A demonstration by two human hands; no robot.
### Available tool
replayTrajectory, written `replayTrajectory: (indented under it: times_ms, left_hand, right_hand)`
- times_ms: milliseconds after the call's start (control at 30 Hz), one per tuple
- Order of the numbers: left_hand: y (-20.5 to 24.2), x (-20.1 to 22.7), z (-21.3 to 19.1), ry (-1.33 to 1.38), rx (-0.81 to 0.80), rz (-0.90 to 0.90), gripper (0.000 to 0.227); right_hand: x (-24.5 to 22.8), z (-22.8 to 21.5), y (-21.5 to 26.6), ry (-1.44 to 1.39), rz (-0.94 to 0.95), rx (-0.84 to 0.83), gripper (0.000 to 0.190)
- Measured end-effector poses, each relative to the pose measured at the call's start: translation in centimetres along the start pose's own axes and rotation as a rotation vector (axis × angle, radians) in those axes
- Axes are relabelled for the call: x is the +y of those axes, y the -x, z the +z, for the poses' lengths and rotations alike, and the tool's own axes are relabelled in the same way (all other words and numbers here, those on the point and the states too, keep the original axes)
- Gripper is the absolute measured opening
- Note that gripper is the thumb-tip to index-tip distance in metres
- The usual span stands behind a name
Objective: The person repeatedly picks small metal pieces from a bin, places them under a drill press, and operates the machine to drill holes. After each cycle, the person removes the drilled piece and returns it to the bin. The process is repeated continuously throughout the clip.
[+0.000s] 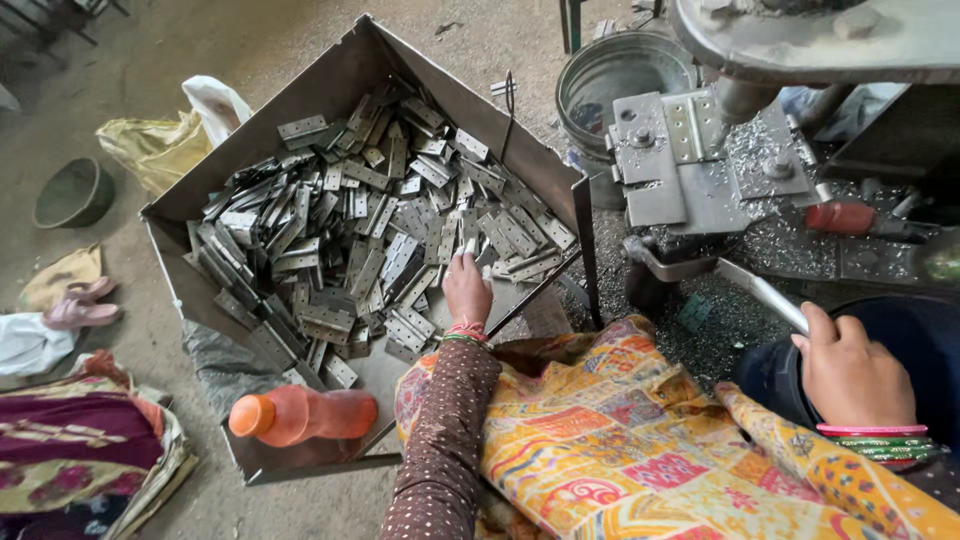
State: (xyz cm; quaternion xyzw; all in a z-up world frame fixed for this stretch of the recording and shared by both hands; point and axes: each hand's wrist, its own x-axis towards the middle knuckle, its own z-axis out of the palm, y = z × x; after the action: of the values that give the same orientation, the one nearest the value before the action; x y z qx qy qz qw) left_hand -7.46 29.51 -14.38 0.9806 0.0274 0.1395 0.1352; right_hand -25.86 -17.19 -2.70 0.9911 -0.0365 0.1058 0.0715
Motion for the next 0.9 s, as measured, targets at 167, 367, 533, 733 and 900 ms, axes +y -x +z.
replayTrajectory:
  times_ms: [167,367,533,733,900]
  left_hand:
    - [-3.1,0.7,5.5,-0.136,-0.092,0.007,0.042]
    - [-7.7,6.8,10.9,-0.171,-0.189,-0.273,0.060]
    - [-7.7,6.2,12.2,-0.170,0.088,-0.244,0.022]
    - [-4.2,2.0,8.3,0.032,-0.014,-0.203,0.042]
    - [-1.8,1.7,7.3,0.038,0.071,-0.092,0.040]
  right_hand:
    - [0.2,1.0,0.2,-0.018,0.010,-0.021,0.043]
    - [2.1,4.4,0.8,0.023,0.046,-0.075,0.042]
    - [2.4,11.3,-2.1,-0.059,0.036,-0.089,0.039]
    - [3.1,16.4,-1.6,-0.329,0.096,0.028,0.037]
    - [4.5,15.3,-0.1,-0.583,-0.011,0.158,0.037]
